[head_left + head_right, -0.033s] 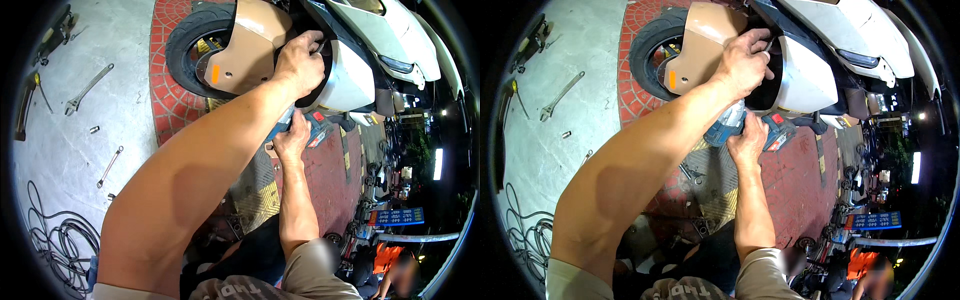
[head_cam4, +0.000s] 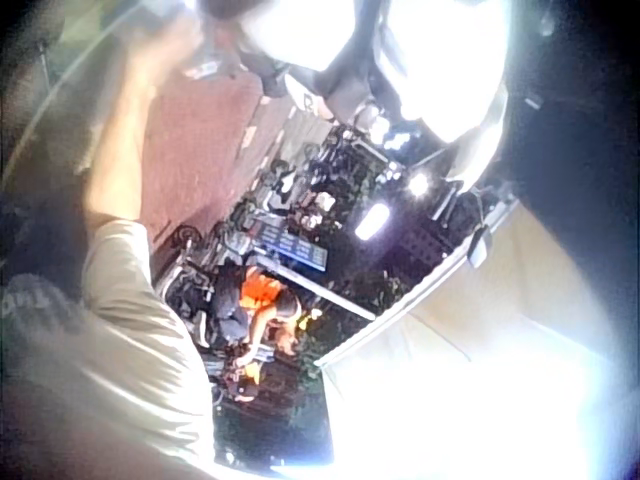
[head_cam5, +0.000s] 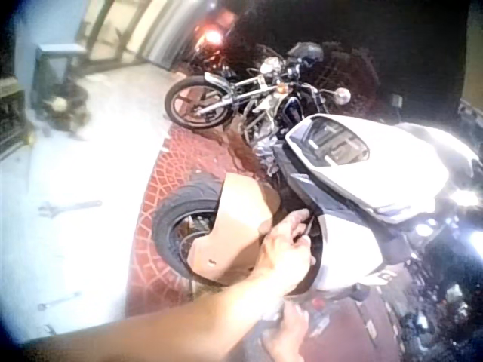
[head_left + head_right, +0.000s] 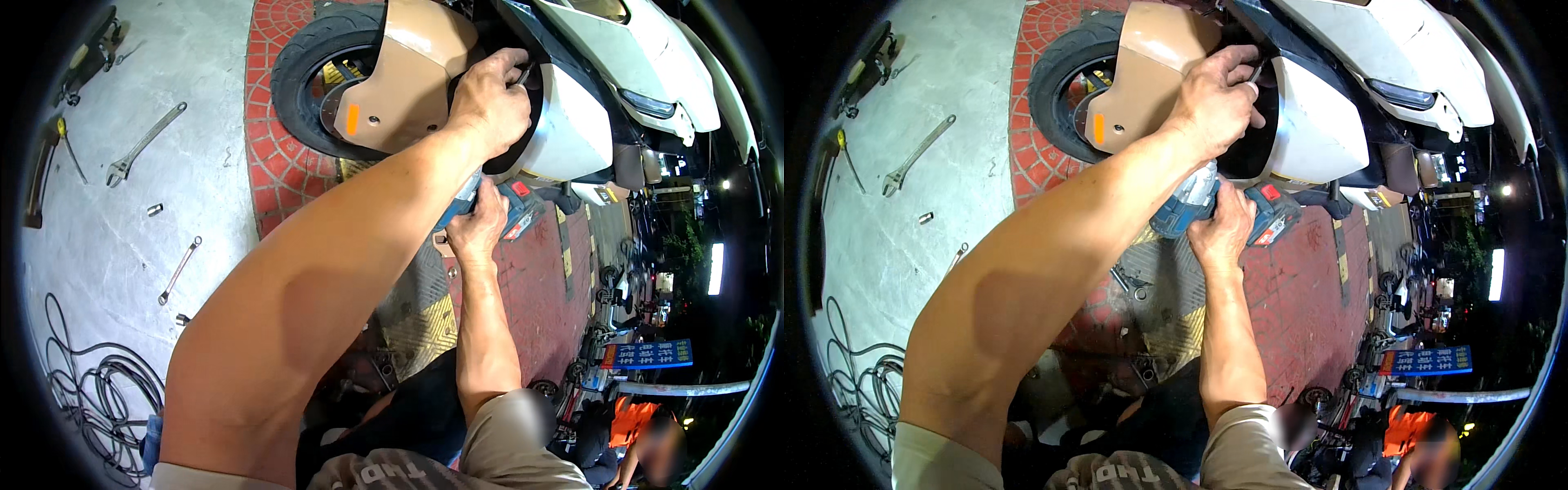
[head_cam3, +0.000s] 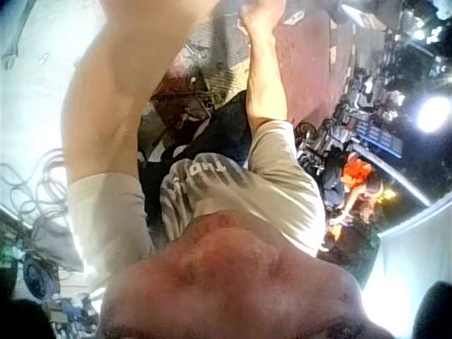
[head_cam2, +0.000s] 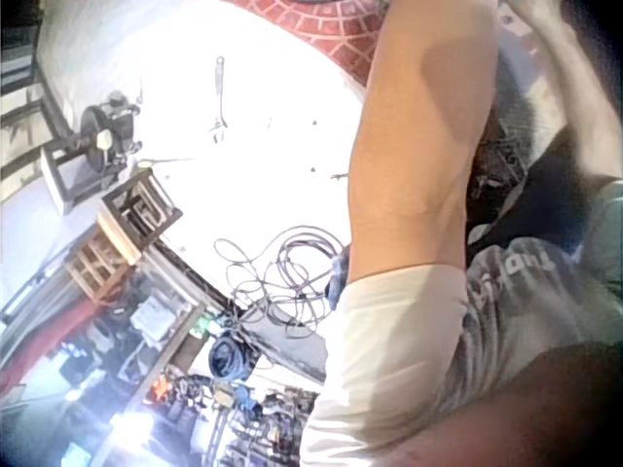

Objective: The person fits a plastic fairing piece onto the side of a scooter, then uses a power drill to fasten several screws into various locations around the scooter's body and wheel area.

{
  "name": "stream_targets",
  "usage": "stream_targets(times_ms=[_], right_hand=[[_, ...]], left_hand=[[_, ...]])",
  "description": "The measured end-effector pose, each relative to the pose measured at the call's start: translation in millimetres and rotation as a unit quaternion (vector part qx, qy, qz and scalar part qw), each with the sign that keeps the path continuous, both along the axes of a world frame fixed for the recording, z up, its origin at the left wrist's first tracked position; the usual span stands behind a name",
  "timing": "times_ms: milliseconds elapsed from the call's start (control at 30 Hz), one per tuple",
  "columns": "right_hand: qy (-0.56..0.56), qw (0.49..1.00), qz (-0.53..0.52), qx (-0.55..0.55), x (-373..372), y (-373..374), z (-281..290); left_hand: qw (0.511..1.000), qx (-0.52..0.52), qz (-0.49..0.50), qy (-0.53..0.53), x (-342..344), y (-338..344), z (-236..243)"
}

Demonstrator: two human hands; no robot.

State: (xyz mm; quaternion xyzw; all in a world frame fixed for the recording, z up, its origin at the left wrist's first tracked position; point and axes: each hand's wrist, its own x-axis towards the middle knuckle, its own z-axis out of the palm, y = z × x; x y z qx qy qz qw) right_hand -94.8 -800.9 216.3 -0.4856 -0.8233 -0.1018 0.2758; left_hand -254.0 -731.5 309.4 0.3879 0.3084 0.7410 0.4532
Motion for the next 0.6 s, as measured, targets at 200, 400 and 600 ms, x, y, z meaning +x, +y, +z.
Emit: stream_targets(times_ms=[200, 400, 600], right_hand=[[-0.003, 1.000, -0.003, -0.013, 2.6, -4.7, 5.3], [0.046, 0.999, -0.005, -0.025, -5.9, -13.6, 4.6], [0.109, 0.994, 0.012, -0.005, -12.7, -27.2, -3.9]], left_hand=[[1.000, -0.022, -0.003, -0.022, 2.3, 0.1, 6.4], [1.000, -0.002, -0.002, -0.030, -2.1, 0.0, 4.4], [0.996, -0.010, -0.050, -0.076, -10.2, -11.2, 14.2]])
